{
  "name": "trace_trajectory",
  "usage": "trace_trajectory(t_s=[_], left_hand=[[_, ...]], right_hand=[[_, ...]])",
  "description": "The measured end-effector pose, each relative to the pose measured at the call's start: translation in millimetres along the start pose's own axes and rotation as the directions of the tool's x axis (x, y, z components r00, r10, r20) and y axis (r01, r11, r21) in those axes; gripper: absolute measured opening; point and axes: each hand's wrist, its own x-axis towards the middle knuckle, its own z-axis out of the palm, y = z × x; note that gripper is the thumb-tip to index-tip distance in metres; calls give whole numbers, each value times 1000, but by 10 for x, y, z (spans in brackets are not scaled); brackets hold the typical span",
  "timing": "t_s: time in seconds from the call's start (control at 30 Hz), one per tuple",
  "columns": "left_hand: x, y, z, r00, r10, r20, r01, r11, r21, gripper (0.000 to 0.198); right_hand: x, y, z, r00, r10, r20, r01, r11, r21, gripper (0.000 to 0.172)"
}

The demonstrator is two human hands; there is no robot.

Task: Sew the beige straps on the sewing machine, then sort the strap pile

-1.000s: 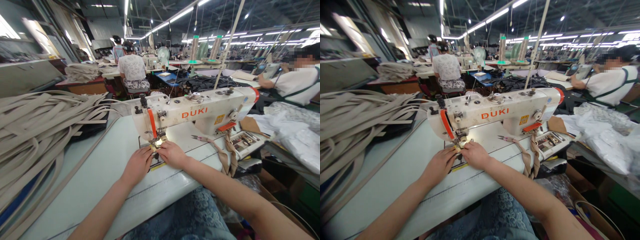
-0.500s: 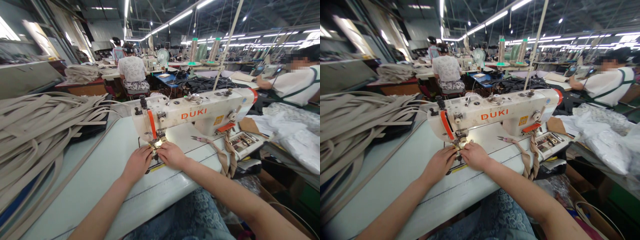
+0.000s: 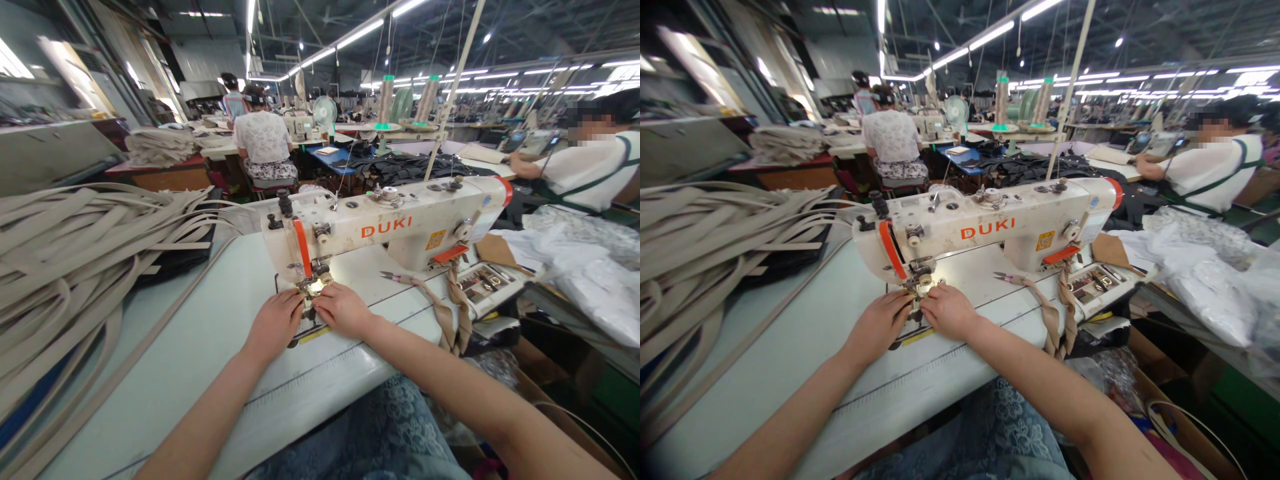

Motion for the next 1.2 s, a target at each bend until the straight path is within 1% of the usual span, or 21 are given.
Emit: trace_trajectory(t_s=[0.2,0.4,0.53,0.67,0.87,1.2], left_hand=[[1,-3,3,1000,-2,4,2,1000,-3,36],[-13,-8,24,1000,-10,-5,10,1000,3,34],[-23,-6,48,1000,-14,-21,14,1000,4,36],[-27,-9,57,999,-6,-41,6,1000,5,36],[-17,6,25,999,20,-38,-19,999,27,37],[-7,16,3,1000,14,-9,-14,1000,14,40]], right_hand=[[-5,7,9,1000,3,-3,-3,999,32,22],[-8,0,0,1000,13,3,-13,1000,18,24],[-11,4,-15,1000,23,-20,-22,999,45,23],[-15,17,-25,996,73,-50,-69,995,79,22],[-19,36,-3,985,152,-86,-142,983,118,19],[-27,33,-24,980,162,-112,-150,983,109,14]])
